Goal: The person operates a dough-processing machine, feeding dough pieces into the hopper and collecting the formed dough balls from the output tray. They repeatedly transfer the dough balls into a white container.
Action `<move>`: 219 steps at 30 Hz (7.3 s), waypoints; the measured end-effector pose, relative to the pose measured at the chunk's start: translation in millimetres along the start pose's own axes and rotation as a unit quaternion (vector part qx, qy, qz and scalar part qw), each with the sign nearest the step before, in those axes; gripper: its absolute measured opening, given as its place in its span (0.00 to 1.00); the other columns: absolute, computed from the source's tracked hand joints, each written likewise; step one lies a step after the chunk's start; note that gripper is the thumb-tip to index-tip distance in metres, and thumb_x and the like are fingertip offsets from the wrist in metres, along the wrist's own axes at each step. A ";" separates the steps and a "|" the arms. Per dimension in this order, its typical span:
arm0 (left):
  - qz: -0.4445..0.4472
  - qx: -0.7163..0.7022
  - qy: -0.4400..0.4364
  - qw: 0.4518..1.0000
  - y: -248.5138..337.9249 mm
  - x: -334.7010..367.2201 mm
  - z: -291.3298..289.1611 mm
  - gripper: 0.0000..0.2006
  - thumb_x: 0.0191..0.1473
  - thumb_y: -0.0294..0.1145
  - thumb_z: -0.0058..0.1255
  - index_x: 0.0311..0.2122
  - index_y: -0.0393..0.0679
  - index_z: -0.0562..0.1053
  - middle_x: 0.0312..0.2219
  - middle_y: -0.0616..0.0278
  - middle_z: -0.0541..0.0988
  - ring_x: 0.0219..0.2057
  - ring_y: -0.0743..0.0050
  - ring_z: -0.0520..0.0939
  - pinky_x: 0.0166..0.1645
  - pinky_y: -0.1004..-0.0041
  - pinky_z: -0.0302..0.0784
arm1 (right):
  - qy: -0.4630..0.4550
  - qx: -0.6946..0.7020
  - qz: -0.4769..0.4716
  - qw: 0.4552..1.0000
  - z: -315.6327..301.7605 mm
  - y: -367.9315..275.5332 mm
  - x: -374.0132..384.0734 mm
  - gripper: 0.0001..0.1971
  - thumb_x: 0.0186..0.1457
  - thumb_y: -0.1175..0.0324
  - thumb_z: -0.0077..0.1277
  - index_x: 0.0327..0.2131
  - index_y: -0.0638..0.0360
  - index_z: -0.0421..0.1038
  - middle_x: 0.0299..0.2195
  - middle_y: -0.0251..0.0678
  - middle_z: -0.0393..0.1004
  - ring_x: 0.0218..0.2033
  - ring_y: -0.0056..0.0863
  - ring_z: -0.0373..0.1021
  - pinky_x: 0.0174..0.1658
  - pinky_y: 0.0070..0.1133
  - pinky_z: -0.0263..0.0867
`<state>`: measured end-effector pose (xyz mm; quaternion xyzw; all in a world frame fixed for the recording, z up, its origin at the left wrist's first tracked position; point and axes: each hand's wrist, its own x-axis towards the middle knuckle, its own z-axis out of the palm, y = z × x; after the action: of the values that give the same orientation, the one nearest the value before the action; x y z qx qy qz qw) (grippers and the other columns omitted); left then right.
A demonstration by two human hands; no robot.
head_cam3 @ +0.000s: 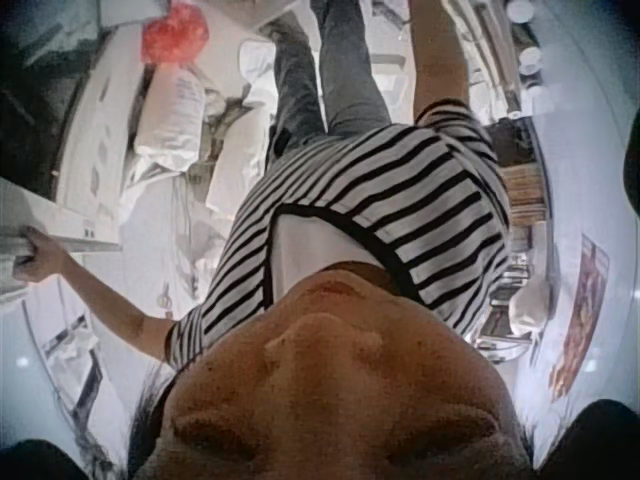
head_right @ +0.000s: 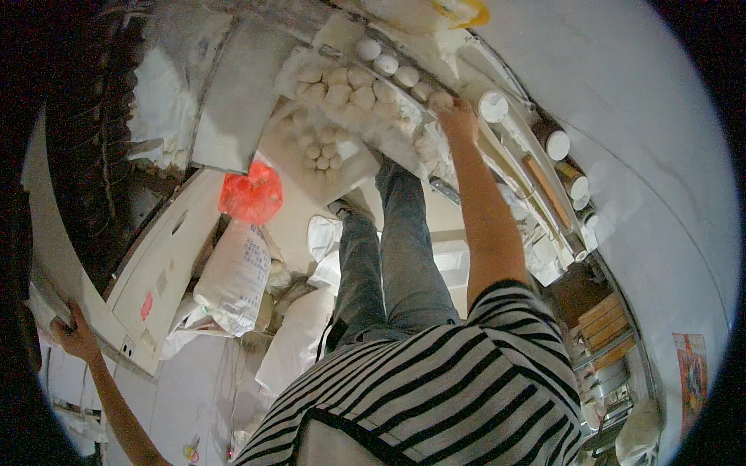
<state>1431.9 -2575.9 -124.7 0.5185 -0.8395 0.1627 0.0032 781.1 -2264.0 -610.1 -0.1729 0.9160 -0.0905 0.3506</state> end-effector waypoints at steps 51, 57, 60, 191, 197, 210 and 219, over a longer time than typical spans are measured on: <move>0.010 -0.072 0.039 0.997 47.8 10.0 -2.2 0.17 0.50 0.32 0.62 0.28 0.42 0.62 0.23 0.67 0.58 0.23 0.73 0.60 0.28 0.76 0.58 | -0.151 0.160 -0.355 0.909 21.7 -143.9 -39.2 0.23 0.50 0.60 0.61 0.50 0.50 0.70 0.55 0.40 0.63 0.54 0.32 0.64 0.53 0.29 0.62; 0.011 -0.049 0.015 0.999 48.5 9.2 -6.3 0.16 0.50 0.33 0.62 0.28 0.42 0.63 0.23 0.67 0.60 0.23 0.74 0.61 0.27 0.76 0.58 | 0.019 -0.090 -0.321 0.942 80.9 -200.0 31.1 0.34 0.51 0.45 0.54 0.58 0.47 0.60 0.58 0.44 0.60 0.59 0.46 0.55 0.60 0.43 0.50; 0.011 -0.024 0.008 1.000 40.9 6.9 -6.2 0.16 0.51 0.35 0.61 0.29 0.42 0.64 0.24 0.66 0.62 0.23 0.72 0.62 0.27 0.74 0.60 | -0.041 -0.123 -0.227 0.965 103.3 -229.3 53.0 0.36 0.51 0.46 0.54 0.60 0.47 0.56 0.58 0.43 0.60 0.60 0.49 0.53 0.60 0.47 0.47; -0.042 -0.052 -0.025 0.997 45.5 4.6 -10.1 0.19 0.47 0.33 0.60 0.27 0.43 0.57 0.26 0.63 0.57 0.28 0.66 0.60 0.36 0.73 0.57 | -0.396 0.658 -0.009 0.640 100.1 -283.2 68.7 0.07 0.63 0.66 0.44 0.38 0.59 0.66 0.31 0.36 0.71 0.34 0.32 0.71 0.41 0.26 0.72; -0.031 -0.058 -0.017 0.998 46.3 5.1 -9.6 0.19 0.47 0.33 0.60 0.27 0.43 0.57 0.26 0.63 0.57 0.28 0.67 0.61 0.35 0.73 0.57 | -0.356 0.633 0.002 0.687 108.7 -282.6 76.2 0.08 0.60 0.72 0.44 0.43 0.58 0.66 0.37 0.38 0.72 0.35 0.32 0.73 0.41 0.24 0.72; 0.020 -0.054 -0.017 0.998 52.0 12.9 -11.0 0.18 0.49 0.30 0.60 0.26 0.43 0.58 0.25 0.63 0.58 0.29 0.66 0.63 0.36 0.70 0.59 | -0.232 0.099 -0.217 0.943 115.9 -209.6 -43.3 0.22 0.61 0.49 0.41 0.42 0.57 0.74 0.37 0.41 0.77 0.39 0.38 0.73 0.46 0.30 0.67; 0.007 -0.049 -0.025 0.998 41.2 7.3 -10.3 0.16 0.51 0.32 0.59 0.28 0.43 0.60 0.26 0.64 0.59 0.30 0.67 0.65 0.38 0.69 0.61 | -0.149 0.318 -0.053 0.935 82.5 -293.4 22.3 0.26 0.62 0.46 0.41 0.52 0.57 0.68 0.47 0.41 0.73 0.45 0.40 0.71 0.48 0.32 0.66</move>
<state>1391.0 -2562.5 -124.7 0.5155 -0.8500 0.1087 0.0063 895.5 -2547.1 -600.3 -0.1117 0.7658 -0.3689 0.5148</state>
